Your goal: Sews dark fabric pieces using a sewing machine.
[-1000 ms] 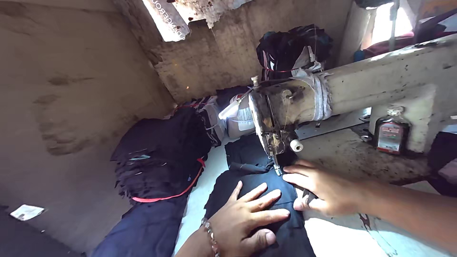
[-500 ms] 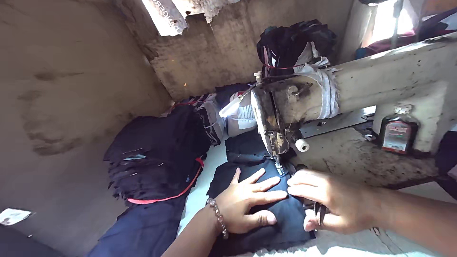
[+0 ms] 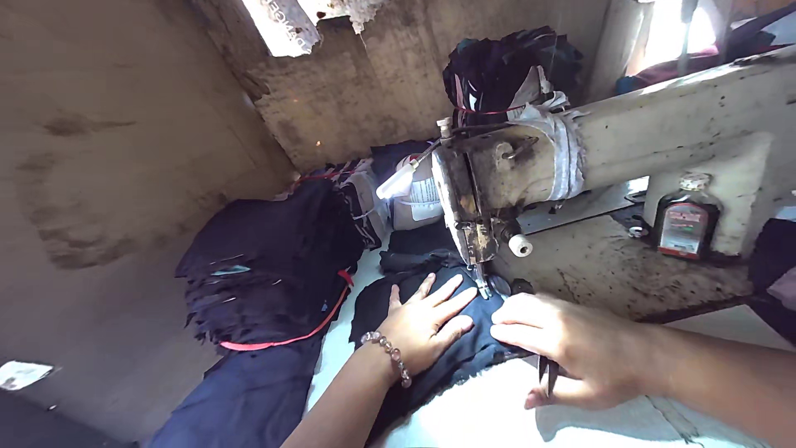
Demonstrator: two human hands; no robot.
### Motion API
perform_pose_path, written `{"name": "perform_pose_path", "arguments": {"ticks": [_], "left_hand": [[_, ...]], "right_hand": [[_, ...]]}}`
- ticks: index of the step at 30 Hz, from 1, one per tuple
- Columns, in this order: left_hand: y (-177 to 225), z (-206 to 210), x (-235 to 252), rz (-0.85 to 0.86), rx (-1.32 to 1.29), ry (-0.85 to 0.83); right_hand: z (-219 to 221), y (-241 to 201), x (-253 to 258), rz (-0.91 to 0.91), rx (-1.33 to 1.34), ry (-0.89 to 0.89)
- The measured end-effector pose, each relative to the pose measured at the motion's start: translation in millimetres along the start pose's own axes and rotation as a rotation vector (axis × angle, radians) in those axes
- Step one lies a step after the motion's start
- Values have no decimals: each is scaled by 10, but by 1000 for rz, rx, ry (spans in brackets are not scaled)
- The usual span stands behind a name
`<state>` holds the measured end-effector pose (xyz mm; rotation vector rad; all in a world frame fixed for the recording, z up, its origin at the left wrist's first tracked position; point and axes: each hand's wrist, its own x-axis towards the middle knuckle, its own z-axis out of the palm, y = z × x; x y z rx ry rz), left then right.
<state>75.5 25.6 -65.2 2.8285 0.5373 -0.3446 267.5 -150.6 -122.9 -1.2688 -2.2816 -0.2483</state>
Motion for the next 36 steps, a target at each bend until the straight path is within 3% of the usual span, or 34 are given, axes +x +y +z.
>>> {"name": "perform_pose_path", "arguments": {"ticks": [8, 14, 19, 24, 28, 30, 33, 36], "left_hand": [[505, 91, -244, -269, 15, -20], [932, 133, -377, -373, 52, -96], [1052, 45, -204, -472, 51, -145], [891, -16, -37, -447, -13, -148], [664, -362, -68, -273, -56, -268], [413, -644, -44, -240, -138, -112], [-62, -825, 243, -421, -178, 234], [-355, -811, 553, -615, -162, 288]], "right_hand": [[-15, -90, 7, -50, -3, 111], [-20, -24, 17, 5, 45, -2], [-38, 99, 38, 81, 74, -41], [-12, 132, 42, 63, 33, -8], [28, 141, 38, 40, 51, 12], [22, 141, 39, 70, 89, -13], [0, 116, 50, 130, 136, -69], [-19, 103, 63, 182, 186, -99]]}}
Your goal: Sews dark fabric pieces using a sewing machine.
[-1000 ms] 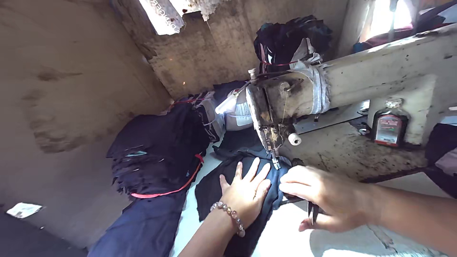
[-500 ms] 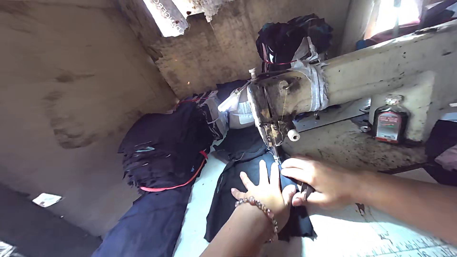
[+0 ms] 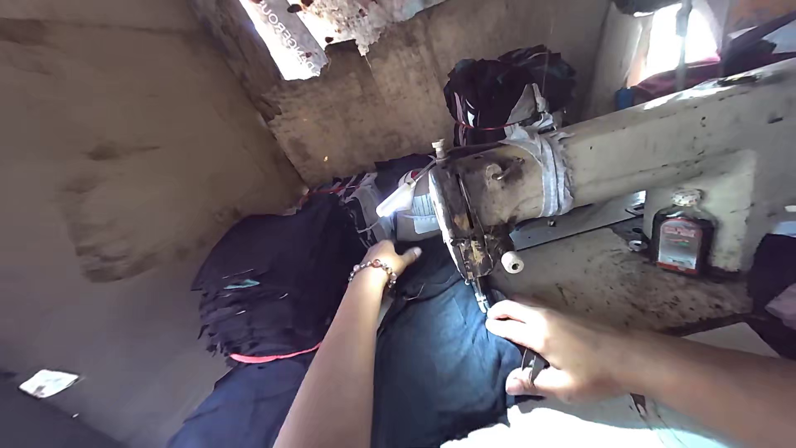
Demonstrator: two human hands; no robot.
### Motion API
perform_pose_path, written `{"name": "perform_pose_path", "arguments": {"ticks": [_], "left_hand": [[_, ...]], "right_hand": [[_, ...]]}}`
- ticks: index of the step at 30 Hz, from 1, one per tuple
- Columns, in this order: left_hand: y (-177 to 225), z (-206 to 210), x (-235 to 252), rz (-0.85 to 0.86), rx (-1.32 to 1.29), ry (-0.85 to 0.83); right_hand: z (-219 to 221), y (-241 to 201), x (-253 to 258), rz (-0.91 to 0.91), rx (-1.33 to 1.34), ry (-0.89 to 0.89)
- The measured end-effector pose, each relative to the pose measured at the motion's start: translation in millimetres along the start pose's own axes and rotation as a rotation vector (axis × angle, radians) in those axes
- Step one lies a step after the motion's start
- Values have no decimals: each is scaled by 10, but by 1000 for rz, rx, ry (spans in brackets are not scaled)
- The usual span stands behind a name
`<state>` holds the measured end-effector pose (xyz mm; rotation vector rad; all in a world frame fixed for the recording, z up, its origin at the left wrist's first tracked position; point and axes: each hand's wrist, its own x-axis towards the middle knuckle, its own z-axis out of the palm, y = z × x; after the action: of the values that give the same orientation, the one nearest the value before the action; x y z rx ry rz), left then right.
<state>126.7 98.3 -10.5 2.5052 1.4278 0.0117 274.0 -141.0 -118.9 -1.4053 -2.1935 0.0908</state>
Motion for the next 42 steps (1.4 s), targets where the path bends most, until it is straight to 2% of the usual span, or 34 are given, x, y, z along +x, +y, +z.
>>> {"name": "perform_pose_path", "arguments": {"ticks": [3, 6, 8, 12, 13, 15, 18, 20, 24, 28, 31, 38, 42], "left_hand": [[10, 234, 223, -139, 151, -121], [44, 270, 219, -125, 126, -139], [39, 215, 110, -78, 63, -61], [-168, -26, -243, 8, -300, 225], [-243, -89, -347, 22, -370, 308], [-383, -166, -527, 35, -495, 477], [-510, -98, -651, 60, -711, 710], [-568, -27, -660, 78, -788, 829], [-615, 30, -669, 97, -945, 941], [-646, 64, -663, 131, -1055, 978], [-643, 70, -671, 143, -1085, 976], [-666, 85, -680, 171, -1053, 988], [-681, 73, -727, 217, -996, 984]], "right_hand": [[32, 19, -22, -15, 8, 109], [105, 79, -42, -212, -84, 389], [76, 59, -63, -319, -73, 460], [14, -125, -60, -427, -185, 525], [29, -204, -22, -395, -209, 523], [21, -465, 84, -178, -218, 413], [-251, -905, 439, 303, 127, -121], [-280, -963, 765, 427, 220, -245], [-181, -866, 1254, 478, 197, -248], [-105, -730, 1514, 554, 150, -208], [-84, -730, 1622, 608, 116, -248], [13, -717, 1835, 635, 119, -187], [5, -734, 1669, 586, 118, -129]]}}
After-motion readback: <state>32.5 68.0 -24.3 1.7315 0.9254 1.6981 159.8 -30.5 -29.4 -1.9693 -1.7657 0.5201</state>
